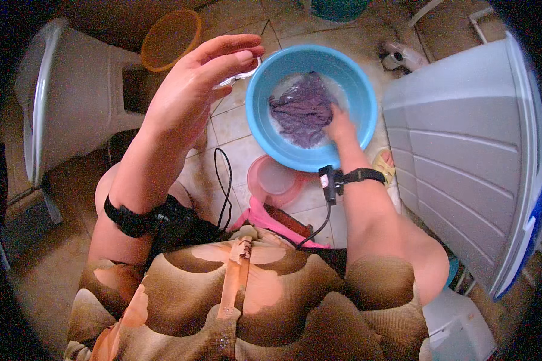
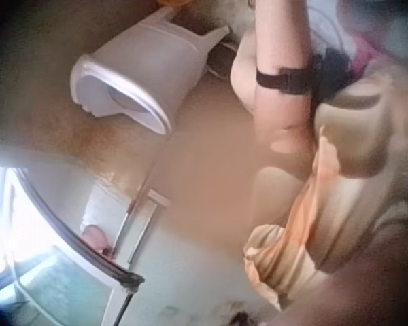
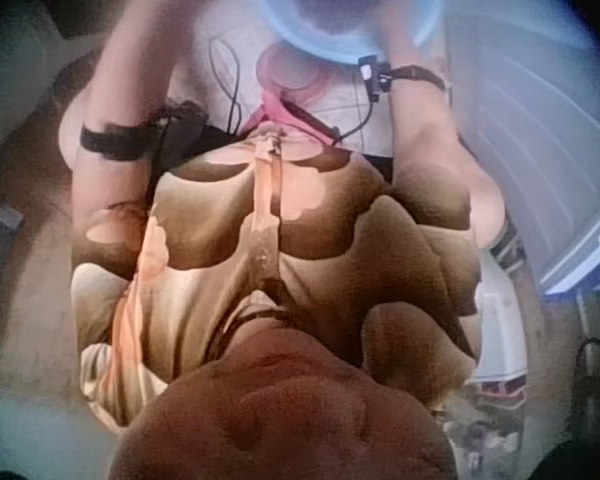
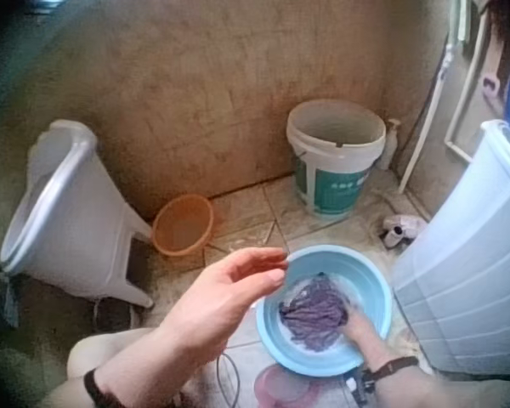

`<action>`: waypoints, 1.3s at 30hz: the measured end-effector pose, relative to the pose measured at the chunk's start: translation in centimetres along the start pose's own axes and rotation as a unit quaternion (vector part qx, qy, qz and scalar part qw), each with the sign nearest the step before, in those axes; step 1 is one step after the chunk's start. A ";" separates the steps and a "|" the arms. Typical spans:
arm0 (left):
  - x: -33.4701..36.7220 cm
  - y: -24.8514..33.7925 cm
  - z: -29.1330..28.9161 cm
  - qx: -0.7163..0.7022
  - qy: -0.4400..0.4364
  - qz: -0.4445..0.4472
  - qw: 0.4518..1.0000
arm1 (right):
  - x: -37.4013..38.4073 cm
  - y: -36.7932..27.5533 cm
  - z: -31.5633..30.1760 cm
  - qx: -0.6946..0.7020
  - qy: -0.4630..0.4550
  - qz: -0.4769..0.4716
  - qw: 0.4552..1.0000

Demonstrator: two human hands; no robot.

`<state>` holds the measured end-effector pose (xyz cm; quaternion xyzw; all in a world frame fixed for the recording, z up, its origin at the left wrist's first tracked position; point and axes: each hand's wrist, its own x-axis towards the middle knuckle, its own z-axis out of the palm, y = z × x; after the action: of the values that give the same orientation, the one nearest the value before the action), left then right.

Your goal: Washing and wringing out a purple cloth in a basin of soapy water.

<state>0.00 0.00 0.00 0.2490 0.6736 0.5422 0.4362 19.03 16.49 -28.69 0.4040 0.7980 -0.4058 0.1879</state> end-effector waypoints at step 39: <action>8.8 -6.9 8.7 -0.512 -0.182 -0.103 0.833 | -15.0 -18.1 -14.6 0.345 0.119 -0.221 0.904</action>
<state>4.08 9.60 -9.56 0.0133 0.2295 0.7062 0.6697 14.03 14.59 -1.52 0.3025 0.6933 -0.6356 -0.1544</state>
